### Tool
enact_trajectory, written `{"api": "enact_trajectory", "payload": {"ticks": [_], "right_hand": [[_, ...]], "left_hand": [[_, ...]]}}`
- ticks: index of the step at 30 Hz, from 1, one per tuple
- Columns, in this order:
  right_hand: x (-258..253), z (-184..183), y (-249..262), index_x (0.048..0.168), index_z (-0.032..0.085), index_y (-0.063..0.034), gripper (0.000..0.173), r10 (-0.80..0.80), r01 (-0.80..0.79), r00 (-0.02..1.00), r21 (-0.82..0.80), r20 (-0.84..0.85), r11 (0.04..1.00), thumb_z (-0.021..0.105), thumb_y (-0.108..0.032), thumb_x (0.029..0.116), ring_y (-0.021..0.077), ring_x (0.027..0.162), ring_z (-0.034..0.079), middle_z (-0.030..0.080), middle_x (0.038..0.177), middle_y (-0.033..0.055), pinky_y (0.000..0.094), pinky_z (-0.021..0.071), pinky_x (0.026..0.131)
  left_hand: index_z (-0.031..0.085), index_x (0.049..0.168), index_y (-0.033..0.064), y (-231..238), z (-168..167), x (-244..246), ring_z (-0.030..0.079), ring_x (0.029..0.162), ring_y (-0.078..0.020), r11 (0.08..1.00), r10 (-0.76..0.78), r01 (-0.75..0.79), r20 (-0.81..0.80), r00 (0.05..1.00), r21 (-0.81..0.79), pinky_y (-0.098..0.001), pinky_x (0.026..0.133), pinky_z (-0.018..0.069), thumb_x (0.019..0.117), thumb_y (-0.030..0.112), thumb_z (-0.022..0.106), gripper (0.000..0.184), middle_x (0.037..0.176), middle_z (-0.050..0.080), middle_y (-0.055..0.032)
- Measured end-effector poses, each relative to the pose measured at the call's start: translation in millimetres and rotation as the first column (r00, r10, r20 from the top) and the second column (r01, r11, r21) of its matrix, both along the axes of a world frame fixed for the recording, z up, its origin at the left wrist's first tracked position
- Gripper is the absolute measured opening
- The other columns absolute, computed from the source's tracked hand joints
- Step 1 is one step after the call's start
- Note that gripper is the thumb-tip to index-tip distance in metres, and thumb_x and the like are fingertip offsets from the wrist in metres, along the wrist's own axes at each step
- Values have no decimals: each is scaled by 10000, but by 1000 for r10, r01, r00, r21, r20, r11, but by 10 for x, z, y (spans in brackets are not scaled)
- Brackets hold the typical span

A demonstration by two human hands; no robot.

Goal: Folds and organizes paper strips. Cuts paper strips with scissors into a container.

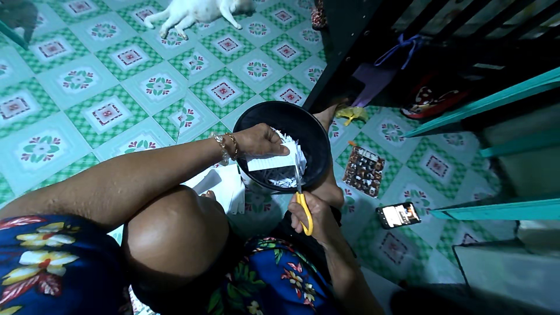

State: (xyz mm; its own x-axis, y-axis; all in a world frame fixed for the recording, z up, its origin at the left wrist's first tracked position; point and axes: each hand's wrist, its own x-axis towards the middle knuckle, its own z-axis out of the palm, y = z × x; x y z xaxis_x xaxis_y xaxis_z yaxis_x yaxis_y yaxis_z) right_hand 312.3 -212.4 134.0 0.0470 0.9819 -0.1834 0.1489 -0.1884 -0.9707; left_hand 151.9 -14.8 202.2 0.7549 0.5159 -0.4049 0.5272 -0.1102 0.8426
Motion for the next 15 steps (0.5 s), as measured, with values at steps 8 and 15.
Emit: {"api": "enact_trajectory", "payload": {"ticks": [8, 15], "right_hand": [[-19, -26, -20, 945, 592, -51, 93, -1, 1, 1000, -14, -17, 1000, 626, -132, 975, -39, 501, 571, 588, 600, -111, 122, 499, 512], [-25, -50, -4, 962, 593, -31, 145, 6, -6, 1000, 34, 4, 999, 613, -173, 985, -42, 515, 573, 585, 613, -105, 121, 501, 519]], "left_hand": [[605, 697, 61, -5, 10, 12, 409, 479, 3, 998, -39, 39, 7, 999, 46, -173, 478, 331, 1042, 156, 594, 359, 561, 473, 57], [608, 708, 56, -11, -7, 36, 424, 500, 6, 994, -86, 86, 1, 996, 68, -170, 498, 349, 1039, 153, 600, 346, 583, 488, 58]]}}
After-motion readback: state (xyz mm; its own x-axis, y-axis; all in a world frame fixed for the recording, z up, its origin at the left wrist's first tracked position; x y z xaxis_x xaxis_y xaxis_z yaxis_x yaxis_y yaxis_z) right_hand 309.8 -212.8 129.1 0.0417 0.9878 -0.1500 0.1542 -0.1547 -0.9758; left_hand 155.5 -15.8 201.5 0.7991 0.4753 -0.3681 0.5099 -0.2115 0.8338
